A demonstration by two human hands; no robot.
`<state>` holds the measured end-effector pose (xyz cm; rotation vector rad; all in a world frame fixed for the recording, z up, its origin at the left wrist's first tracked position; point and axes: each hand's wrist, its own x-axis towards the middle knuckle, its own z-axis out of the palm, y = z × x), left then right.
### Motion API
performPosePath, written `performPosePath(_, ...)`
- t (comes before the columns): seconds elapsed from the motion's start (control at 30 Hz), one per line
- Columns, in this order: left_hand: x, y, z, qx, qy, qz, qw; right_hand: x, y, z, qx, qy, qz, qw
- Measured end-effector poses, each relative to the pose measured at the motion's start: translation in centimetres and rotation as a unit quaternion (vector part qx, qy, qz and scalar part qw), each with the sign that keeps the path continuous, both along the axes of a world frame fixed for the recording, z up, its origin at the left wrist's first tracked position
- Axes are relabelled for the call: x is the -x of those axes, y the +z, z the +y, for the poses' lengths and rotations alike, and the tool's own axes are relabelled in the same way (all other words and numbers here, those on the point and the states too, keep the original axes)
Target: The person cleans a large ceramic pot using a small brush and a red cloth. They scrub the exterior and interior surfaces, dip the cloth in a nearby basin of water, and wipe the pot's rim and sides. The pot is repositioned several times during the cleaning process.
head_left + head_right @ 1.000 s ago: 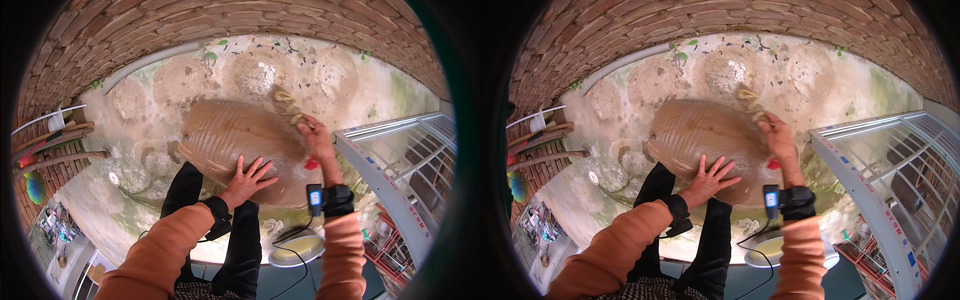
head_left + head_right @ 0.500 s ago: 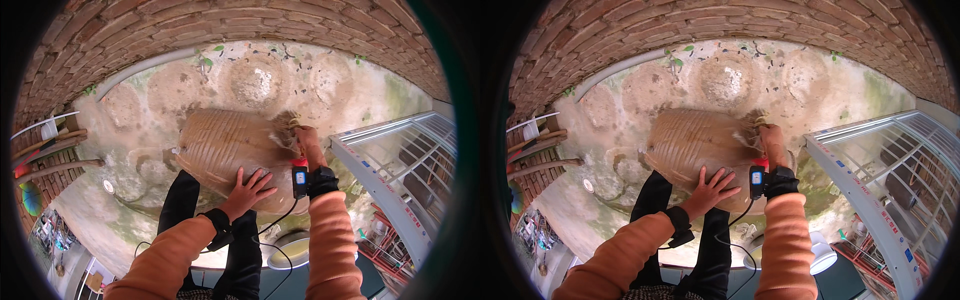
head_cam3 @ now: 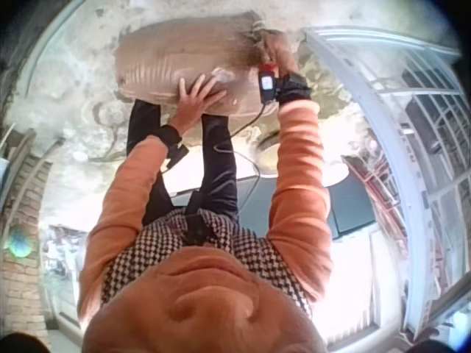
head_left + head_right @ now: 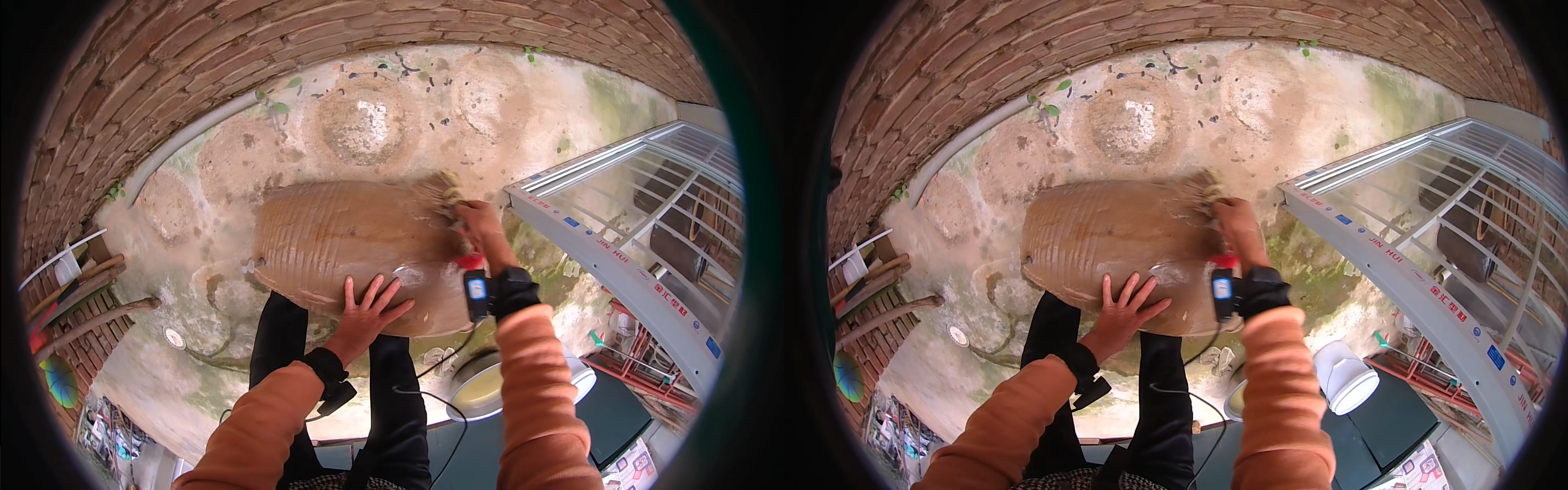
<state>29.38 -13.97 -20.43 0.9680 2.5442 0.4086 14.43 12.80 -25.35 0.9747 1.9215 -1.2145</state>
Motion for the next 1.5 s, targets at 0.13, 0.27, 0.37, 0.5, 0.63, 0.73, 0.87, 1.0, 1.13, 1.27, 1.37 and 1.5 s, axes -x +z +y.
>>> performPosePath(0.13, -0.2, 0.2, -0.1, -0.027, -0.006, 0.015, 1.000, -3.1, 2.4, 8.4, -0.186, 0.085, 0.002, 0.979)
performPosePath(0.27, -0.6, 0.8, -0.6, 0.037, -0.049, -0.022, 0.998, -8.6, 7.8, 9.6, -0.201, -0.005, 0.153, 0.967)
performPosePath(0.37, -0.6, 1.2, 0.0, 0.069, -0.039, -0.035, 0.996, -14.4, 11.7, 6.5, -0.236, 0.023, 0.271, 0.933)
performPosePath(0.5, -0.5, 1.3, 1.4, 0.103, 0.002, -0.092, 0.990, -21.1, 15.2, 1.6, -0.261, 0.080, 0.229, 0.934)
performPosePath(0.63, -0.4, 1.4, 2.1, 0.106, 0.025, -0.104, 0.989, -23.9, 15.0, -1.0, -0.320, 0.163, 0.147, 0.922)
performPosePath(0.73, -0.3, 1.4, 2.4, 0.108, 0.030, -0.091, 0.990, -21.8, 12.3, -0.4, -0.289, 0.161, 0.065, 0.941)
performPosePath(0.87, 0.2, 1.6, 2.5, 0.124, 0.023, -0.100, 0.987, -16.2, 8.7, 2.8, -0.279, 0.124, 0.156, 0.939)
performPosePath(1.0, 0.7, 1.7, 2.9, 0.129, 0.016, -0.096, 0.987, -19.3, 12.3, 0.8, -0.241, 0.098, 0.218, 0.941)
performPosePath(1.13, 2.3, 1.4, 3.5, 0.144, 0.017, -0.123, 0.982, -22.1, 14.2, -0.9, -0.280, 0.203, 0.159, 0.925)
performPosePath(1.27, 3.7, 1.9, 4.0, 0.151, 0.016, -0.138, 0.979, -16.1, 10.5, 3.2, -0.317, 0.238, 0.172, 0.902)
performPosePath(1.37, 5.4, 2.5, 4.5, 0.169, 0.010, -0.169, 0.971, -13.6, 10.8, 4.4, -0.304, 0.215, 0.204, 0.905)
performPosePath(1.5, 7.4, 2.7, 5.0, 0.164, 0.018, -0.196, 0.967, -18.5, 15.9, 0.4, -0.305, 0.280, 0.188, 0.891)
